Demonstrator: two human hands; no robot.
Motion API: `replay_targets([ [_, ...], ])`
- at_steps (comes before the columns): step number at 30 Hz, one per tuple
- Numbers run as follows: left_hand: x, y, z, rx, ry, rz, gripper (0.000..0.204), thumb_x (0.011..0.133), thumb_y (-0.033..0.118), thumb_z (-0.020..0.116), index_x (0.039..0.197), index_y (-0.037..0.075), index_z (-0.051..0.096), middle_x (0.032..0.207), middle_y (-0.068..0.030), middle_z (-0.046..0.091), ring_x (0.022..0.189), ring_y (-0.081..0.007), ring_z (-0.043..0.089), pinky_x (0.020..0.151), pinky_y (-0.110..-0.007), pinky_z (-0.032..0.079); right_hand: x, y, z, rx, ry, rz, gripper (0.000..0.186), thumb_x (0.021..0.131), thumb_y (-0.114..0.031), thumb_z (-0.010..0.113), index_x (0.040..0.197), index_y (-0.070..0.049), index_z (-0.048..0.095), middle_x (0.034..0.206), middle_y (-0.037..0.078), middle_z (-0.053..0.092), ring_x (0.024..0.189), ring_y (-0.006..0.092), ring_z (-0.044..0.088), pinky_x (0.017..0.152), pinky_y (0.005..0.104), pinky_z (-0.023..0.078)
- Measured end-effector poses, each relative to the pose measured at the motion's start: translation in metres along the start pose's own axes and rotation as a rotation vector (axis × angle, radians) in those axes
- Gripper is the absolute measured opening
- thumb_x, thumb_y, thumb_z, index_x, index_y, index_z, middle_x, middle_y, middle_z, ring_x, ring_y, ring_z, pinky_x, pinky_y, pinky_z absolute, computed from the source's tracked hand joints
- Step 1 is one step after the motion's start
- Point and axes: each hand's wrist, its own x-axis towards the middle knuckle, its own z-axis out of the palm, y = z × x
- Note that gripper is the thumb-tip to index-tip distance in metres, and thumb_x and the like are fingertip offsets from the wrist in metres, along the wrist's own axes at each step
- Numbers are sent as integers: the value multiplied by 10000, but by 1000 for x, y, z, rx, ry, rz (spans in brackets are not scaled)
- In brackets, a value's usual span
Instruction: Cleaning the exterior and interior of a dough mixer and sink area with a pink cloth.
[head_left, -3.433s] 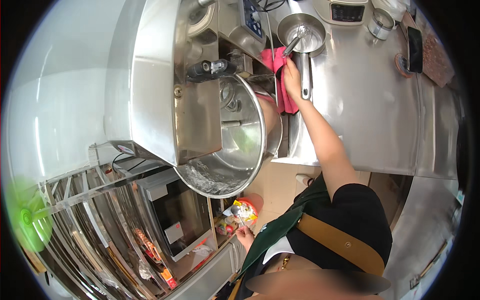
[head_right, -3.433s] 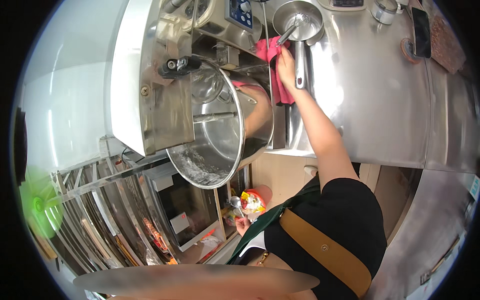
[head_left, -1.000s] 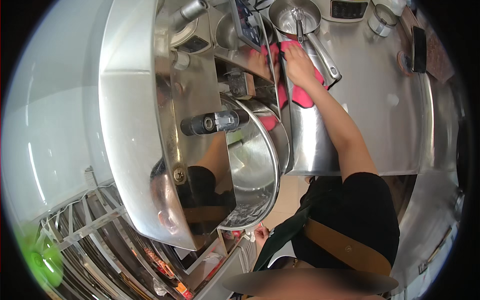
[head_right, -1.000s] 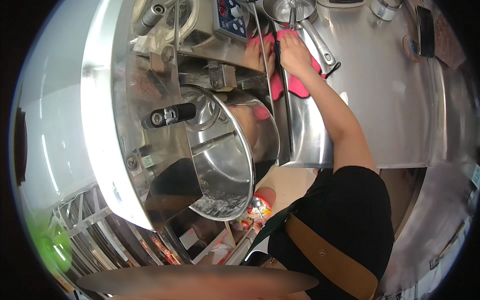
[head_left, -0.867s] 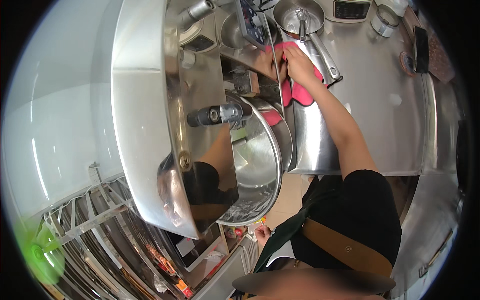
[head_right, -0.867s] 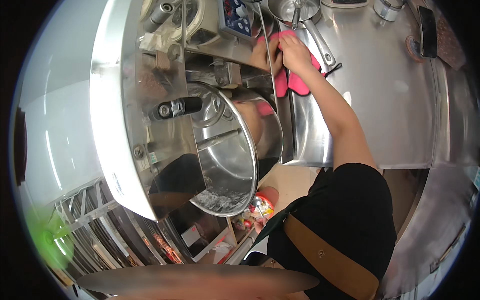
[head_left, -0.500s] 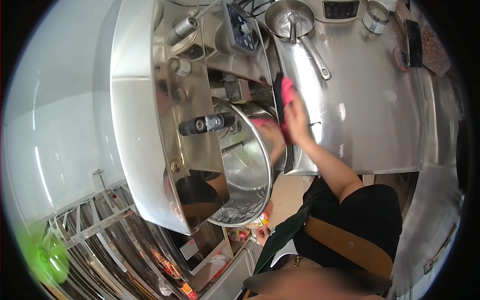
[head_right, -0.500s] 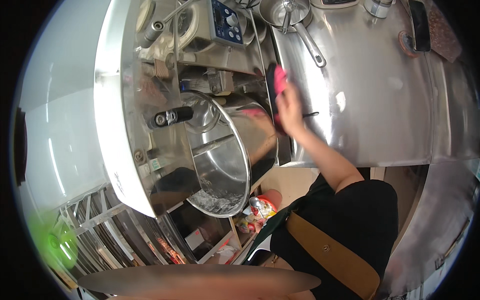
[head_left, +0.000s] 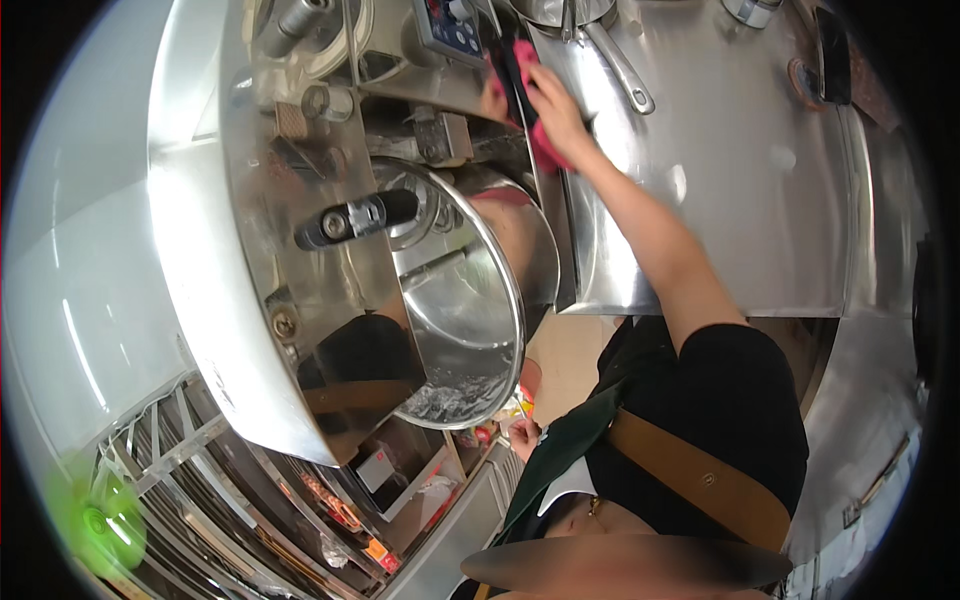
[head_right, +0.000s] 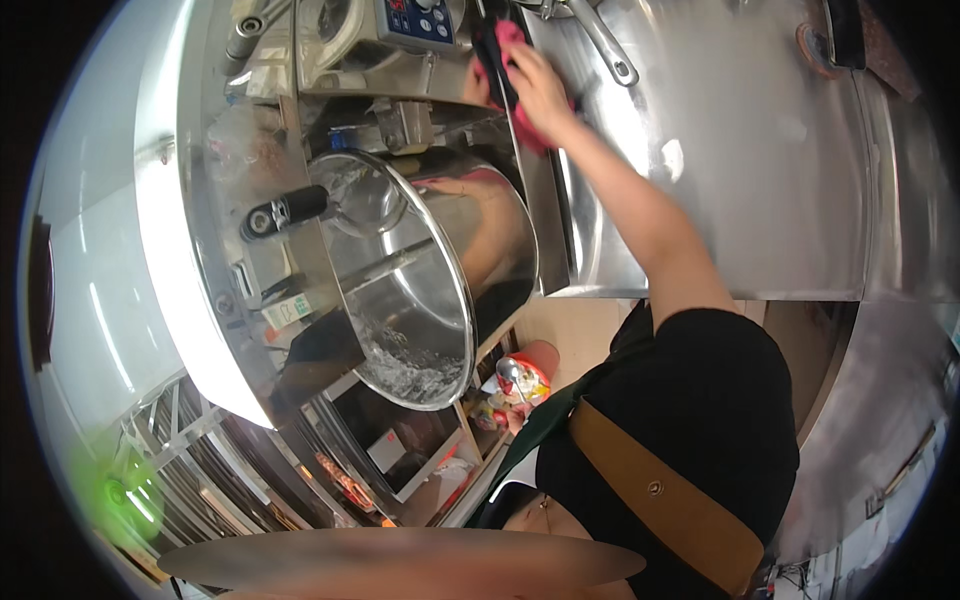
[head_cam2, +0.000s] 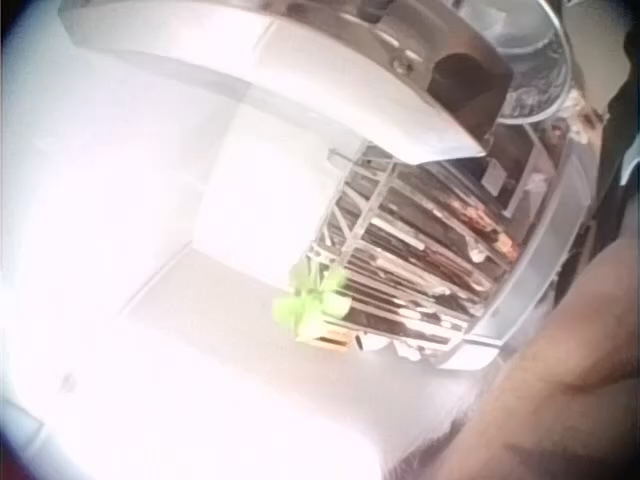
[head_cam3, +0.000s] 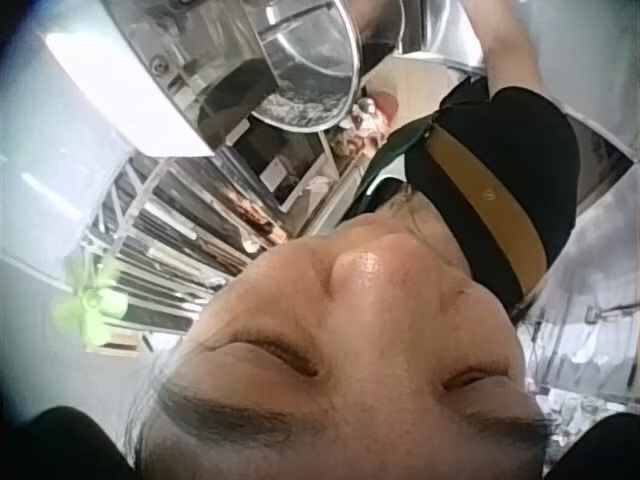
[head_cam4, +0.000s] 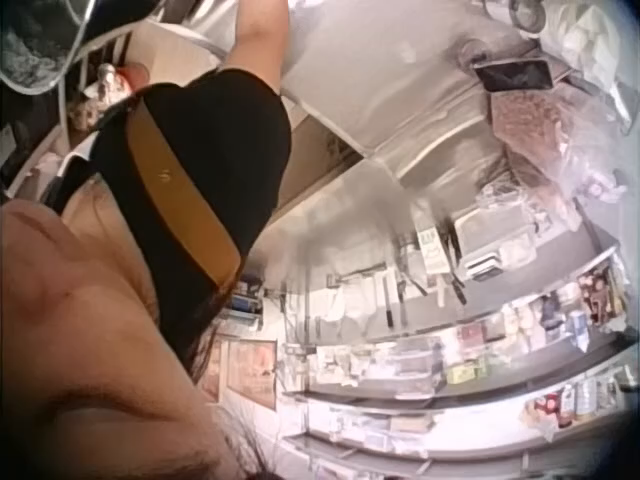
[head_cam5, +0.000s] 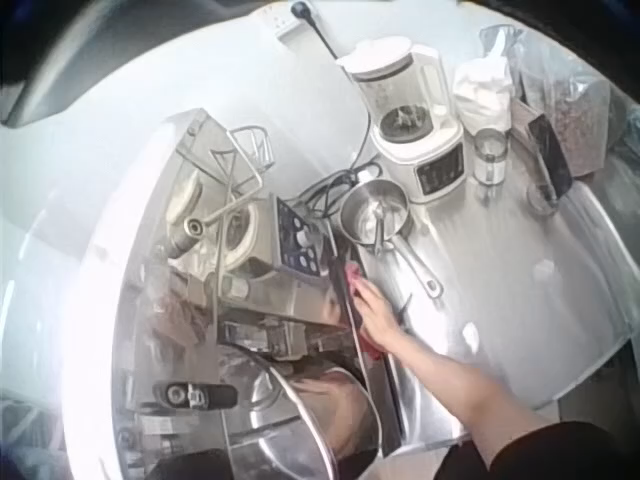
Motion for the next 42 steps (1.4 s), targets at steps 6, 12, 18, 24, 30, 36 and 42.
replay_targets([
  [6, 0, 16, -11, -201, -43, -90, 116, 812, 85, 515, 786, 44, 410, 583, -3, 443, 482, -57, 383, 447, -187, 318, -201, -106, -32, 15, -200, 56, 434, 654, 50, 373, 1075, 33, 474, 1205, 203, 381, 1161, 360, 310, 976, 414, 228],
  [12, -5, 17, -28, 26, -15, 46, 103, 814, 82, 495, 797, 48, 399, 556, -4, 425, 457, -66, 383, 416, -196, 308, -123, -44, -16, -101, -29, 34, 361, 736, -1, 402, 1091, -8, 462, 1154, 184, 429, 1105, 323, 378, 934, 359, 295],
  [18, -14, -26, -68, 10, -6, 63, 110, 815, 93, 495, 785, 54, 397, 547, -3, 427, 449, -67, 386, 409, -200, 320, -116, -28, -22, -210, -39, 86, 364, 805, -95, 370, 1163, -33, 398, 1150, 170, 431, 1071, 300, 411, 887, 300, 326],
  [24, -7, -44, -107, 10, -21, 11, 103, 823, 102, 483, 789, 61, 395, 584, 1, 419, 475, -64, 375, 428, -197, 319, -223, -73, -41, -431, -42, -67, 338, 746, -7, 417, 1083, 11, 434, 1017, 196, 481, 939, 354, 465, 807, 384, 379],
  [30, -8, -55, -131, -36, 92, 46, 89, 817, 78, 477, 781, 59, 398, 585, -1, 427, 473, -63, 382, 423, -192, 323, -91, -48, -96, -932, 175, -349, 286, 708, -63, 434, 981, -14, 501, 948, 160, 515, 874, 331, 470, 772, 411, 372],
  [36, -27, -73, -116, 23, 74, -29, 88, 805, 73, 482, 780, 49, 401, 572, -16, 436, 459, -73, 404, 399, -201, 346, -27, -18, -66, -917, -357, -350, 274, 711, -165, 484, 950, -41, 534, 974, 160, 516, 975, 310, 449, 850, 390, 344],
  [42, -21, -38, -93, -9, 62, -5, 104, 817, 69, 471, 755, 63, 388, 580, -6, 413, 451, -69, 382, 401, -195, 333, -139, -69, -91, -788, -655, -320, 334, 656, -53, 445, 983, -19, 507, 1026, 161, 502, 966, 312, 460, 837, 404, 354],
])
